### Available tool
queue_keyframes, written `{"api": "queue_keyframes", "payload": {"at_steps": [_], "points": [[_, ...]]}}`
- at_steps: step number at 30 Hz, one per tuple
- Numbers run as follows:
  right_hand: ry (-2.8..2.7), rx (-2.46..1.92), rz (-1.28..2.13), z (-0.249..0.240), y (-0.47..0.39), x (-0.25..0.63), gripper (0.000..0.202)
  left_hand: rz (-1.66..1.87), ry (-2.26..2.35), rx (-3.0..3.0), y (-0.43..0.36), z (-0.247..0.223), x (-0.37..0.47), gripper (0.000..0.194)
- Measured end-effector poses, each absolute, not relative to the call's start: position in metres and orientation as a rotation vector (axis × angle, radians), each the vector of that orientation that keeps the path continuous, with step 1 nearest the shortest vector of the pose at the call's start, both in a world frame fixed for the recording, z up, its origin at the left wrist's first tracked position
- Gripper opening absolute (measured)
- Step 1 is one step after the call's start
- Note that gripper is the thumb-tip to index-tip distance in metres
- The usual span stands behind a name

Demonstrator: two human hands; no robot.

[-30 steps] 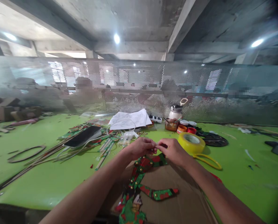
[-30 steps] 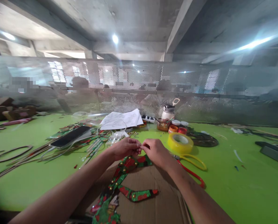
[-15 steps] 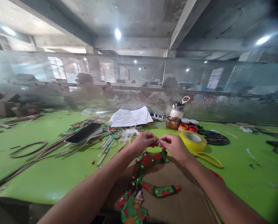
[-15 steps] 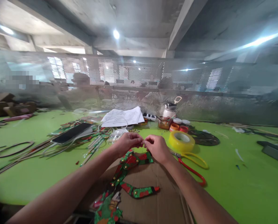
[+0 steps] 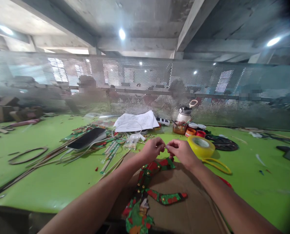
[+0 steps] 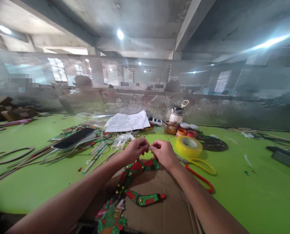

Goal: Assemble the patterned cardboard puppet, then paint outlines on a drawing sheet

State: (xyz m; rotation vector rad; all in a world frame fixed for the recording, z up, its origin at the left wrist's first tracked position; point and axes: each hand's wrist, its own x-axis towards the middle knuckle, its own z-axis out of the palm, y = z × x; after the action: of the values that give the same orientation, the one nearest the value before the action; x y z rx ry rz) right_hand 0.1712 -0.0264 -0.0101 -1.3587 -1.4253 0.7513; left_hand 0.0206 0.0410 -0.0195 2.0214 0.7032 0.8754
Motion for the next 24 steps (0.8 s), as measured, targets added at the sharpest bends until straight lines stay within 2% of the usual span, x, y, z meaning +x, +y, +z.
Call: {"api": "queue_keyframes", "payload": {"at_steps": [7, 15, 18, 24], "points": [[-1.614, -1.284, 0.681, -0.009, -0.028, 0.176, 0.014, 0.706, 0.508, 1.645, 0.037, -0.018, 0.017, 0.028], [-1.731, -1.326, 0.532, -0.005, -0.031, 0.176, 0.013, 0.665, 0.550, 2.206, 0.037, -0.006, 0.008, 0.018], [-1.703, -1.342, 0.597, -0.004, -0.032, 0.176, 0.013, 0.681, 0.558, 2.316, 0.038, -0.007, 0.007, 0.014], [-1.508, -1.294, 0.943, -0.005, -0.030, 0.179, 0.017, 0.635, 0.524, 2.397, 0.041, -0.008, 0.005, 0.014]]}}
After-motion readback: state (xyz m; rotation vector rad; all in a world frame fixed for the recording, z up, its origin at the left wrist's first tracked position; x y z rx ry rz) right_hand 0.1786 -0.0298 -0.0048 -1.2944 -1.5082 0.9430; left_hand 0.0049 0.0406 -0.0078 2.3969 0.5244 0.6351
